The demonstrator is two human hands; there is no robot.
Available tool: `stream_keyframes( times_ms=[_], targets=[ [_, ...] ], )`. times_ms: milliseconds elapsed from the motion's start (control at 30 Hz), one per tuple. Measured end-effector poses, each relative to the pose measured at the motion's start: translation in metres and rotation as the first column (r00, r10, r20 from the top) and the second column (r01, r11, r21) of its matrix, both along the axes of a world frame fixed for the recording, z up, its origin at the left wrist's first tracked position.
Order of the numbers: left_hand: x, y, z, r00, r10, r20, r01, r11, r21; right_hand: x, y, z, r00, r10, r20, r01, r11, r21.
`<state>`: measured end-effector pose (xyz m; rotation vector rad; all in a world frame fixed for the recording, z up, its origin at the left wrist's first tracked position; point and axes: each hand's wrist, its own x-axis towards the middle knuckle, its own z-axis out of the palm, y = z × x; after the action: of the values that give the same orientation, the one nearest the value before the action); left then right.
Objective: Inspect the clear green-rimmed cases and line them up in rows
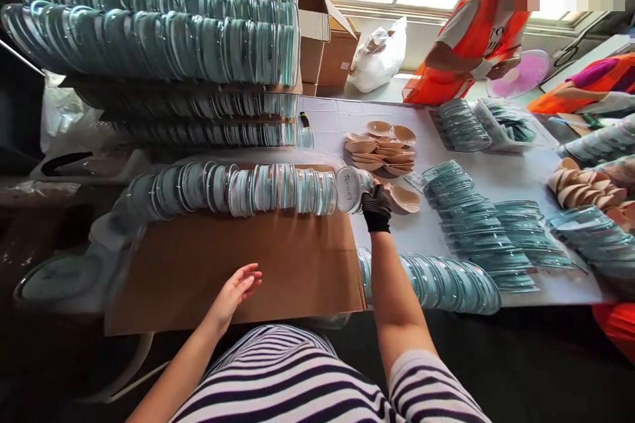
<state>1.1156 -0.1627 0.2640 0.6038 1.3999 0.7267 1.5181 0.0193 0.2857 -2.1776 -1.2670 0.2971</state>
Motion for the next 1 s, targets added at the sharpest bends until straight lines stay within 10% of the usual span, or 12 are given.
stream_keyframes(
  times_ms=[433, 700, 833, 1000],
  targets=[
    [-0.002, 0.026, -0.018, 0.983, -0.156, 0.093, 0.146, 0.984, 0.101, -0.039, -0.006, -0.005, 0.994, 0.102, 0.030, -0.100, 0.994, -0.054],
    [-0.014, 0.026, -0.012, 0.978, -0.154, 0.138, 0.142, 0.986, 0.091, -0.030, -0.042, 0.052, 0.984, -0.070, 0.165, 0.059, 0.996, 0.069],
    [-0.007, 0.041, 0.021, 0.884, -0.304, 0.356, 0.258, 0.951, 0.171, -0.067, -0.082, 0.090, 0.953, 0.245, 0.181, -0.291, 0.908, 0.302],
    [0.015, 0.060, 0.053, 0.724, -0.538, 0.432, 0.255, 0.790, 0.557, -0.140, -0.127, 0.122, 0.775, 0.628, 0.077, -0.619, 0.727, 0.298]
  ],
)
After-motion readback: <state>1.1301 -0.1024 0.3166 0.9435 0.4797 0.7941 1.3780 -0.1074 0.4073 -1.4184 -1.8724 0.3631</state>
